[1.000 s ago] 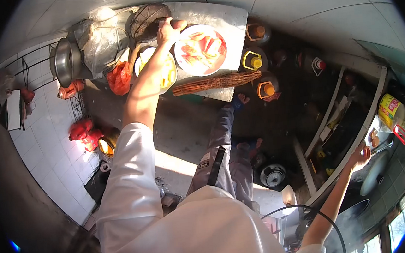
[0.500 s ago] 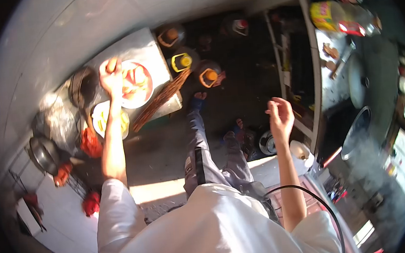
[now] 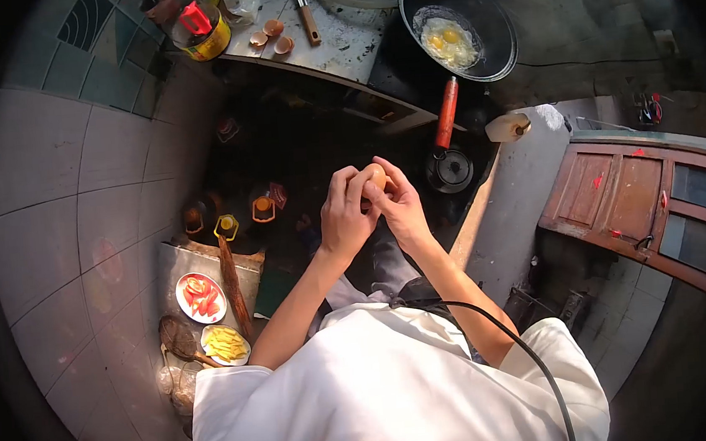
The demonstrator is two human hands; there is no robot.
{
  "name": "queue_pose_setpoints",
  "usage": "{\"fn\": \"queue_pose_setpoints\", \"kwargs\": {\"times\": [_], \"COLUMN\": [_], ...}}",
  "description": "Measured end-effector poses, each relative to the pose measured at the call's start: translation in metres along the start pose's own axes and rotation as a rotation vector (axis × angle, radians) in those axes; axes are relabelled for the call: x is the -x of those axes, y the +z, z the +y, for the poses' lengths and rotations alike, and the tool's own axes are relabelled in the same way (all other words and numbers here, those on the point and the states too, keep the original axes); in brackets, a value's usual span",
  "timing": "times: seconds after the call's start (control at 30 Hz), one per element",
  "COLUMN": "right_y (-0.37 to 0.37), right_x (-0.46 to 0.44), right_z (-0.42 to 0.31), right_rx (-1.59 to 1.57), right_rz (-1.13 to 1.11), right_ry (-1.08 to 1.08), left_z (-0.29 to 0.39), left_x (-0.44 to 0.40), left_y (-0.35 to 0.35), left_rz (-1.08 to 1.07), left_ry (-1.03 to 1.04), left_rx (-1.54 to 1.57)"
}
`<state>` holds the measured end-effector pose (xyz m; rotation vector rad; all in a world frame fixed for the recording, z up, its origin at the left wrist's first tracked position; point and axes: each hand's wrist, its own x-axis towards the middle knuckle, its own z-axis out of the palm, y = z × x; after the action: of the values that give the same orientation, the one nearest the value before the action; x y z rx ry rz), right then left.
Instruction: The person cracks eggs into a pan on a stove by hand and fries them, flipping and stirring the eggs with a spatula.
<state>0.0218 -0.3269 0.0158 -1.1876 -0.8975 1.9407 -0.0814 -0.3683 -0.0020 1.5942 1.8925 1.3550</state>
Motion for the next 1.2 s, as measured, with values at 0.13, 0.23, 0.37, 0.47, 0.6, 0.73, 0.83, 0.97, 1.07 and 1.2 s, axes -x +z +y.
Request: {"fn": "queue_pose_setpoints", "kwargs": {"times": [0.13, 0.23, 0.37, 0.47, 0.6, 0.73, 0.83, 0.97, 1.07, 1.2], "right_y": [-0.08, -0.149, -0.231, -0.264, -0.271, -0.287, -0.284, -0.295, -0.293, -0.283], "right_x": [-0.014, -0.046, -0.118, -0.153, -0.182, -0.203, -0.193, -0.199, -0.198, -0.201], "right_z": [-0.062, -0.101, -0.128, -0.148, -0.167, -0.156, -0.166, -0.166, -0.182, -0.204], "right_rx": [-0.03, 0.106, 0.4, 0.668, 0.812, 0.99, 0.894, 0.292, 0.208, 0.082], "right_rz": [0.192, 0.263, 0.429, 0.559, 0.704, 0.518, 0.622, 0.478, 0.44, 0.401], "right_ry": [-0.151, -0.38, -0.643, -0.738, -0.906, -0.879, -0.883, -0.595, -0.557, -0.494], "left_z": [0.043, 0.047, 0.016, 0.03, 0.024, 0.021, 0.022, 0.02, 0.018, 0.035], "left_x": [-0.038, -0.065, -0.087, -0.106, -0.099, -0.098, -0.098, -0.101, -0.098, -0.109], "left_y": [0.053, 0.098, 0.154, 0.159, 0.167, 0.17, 0.169, 0.168, 0.164, 0.152], "left_rz": [-0.232, -0.177, -0.334, -0.509, -0.492, -0.48, -0.451, -0.495, -0.495, -0.514], "left_ry": [-0.044, -0.178, -0.548, -0.79, -0.773, -0.731, -0.747, -0.701, -0.674, -0.477], "left_rx": [0.204, 0.204, 0.189, 0.433, 0.459, 0.43, 0.44, 0.409, 0.348, -0.017]}}
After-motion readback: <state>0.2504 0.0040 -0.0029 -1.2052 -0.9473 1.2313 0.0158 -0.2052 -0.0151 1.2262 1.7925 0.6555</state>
